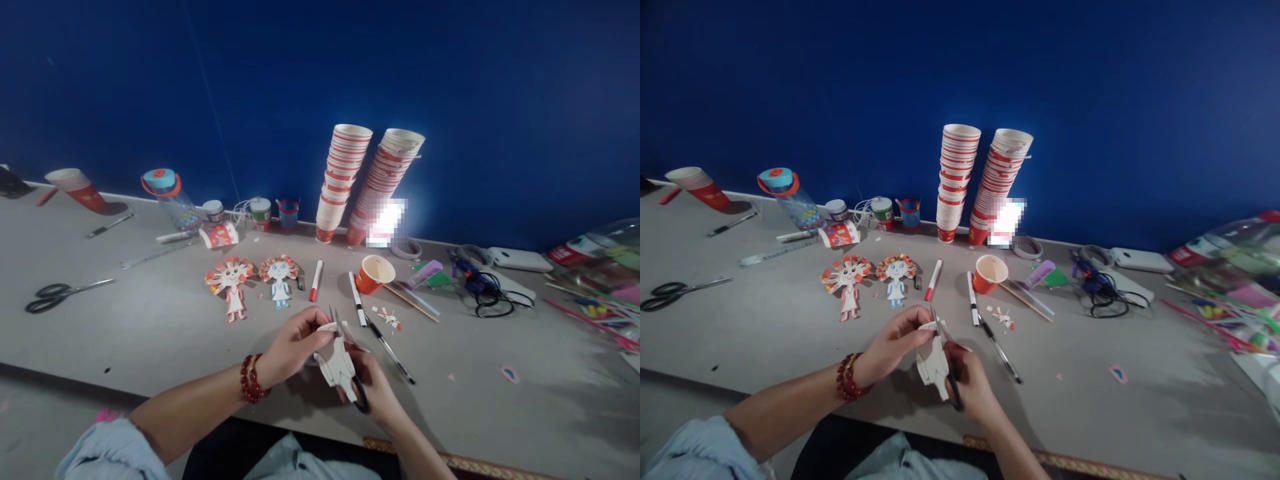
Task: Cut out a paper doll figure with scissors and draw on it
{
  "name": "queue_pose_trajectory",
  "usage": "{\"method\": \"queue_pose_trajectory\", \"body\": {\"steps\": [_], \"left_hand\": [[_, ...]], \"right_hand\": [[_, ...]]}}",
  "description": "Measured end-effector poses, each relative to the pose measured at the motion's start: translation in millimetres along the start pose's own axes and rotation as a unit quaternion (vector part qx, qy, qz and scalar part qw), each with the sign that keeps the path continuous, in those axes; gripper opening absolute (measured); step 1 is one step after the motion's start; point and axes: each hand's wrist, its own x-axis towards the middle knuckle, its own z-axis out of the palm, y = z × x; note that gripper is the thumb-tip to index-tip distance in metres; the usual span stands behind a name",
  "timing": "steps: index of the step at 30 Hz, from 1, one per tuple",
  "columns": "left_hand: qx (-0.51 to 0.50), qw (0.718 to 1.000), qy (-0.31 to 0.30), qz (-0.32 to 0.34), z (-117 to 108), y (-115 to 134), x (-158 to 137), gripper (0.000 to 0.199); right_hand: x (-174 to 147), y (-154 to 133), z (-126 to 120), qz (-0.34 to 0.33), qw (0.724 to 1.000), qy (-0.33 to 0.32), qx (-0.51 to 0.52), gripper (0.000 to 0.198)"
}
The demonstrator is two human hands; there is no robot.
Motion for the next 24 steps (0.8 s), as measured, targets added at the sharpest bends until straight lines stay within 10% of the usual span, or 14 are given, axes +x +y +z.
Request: {"method": "queue_pose_trajectory", "body": {"steps": [24], "left_hand": [[-0.001,1.000,-0.005,-0.003,-1.3,-1.6,0.3,0.028]], "right_hand": [[0.7,0.3,-0.5,0.021,0.999,0.016,-0.027,0.033]]}}
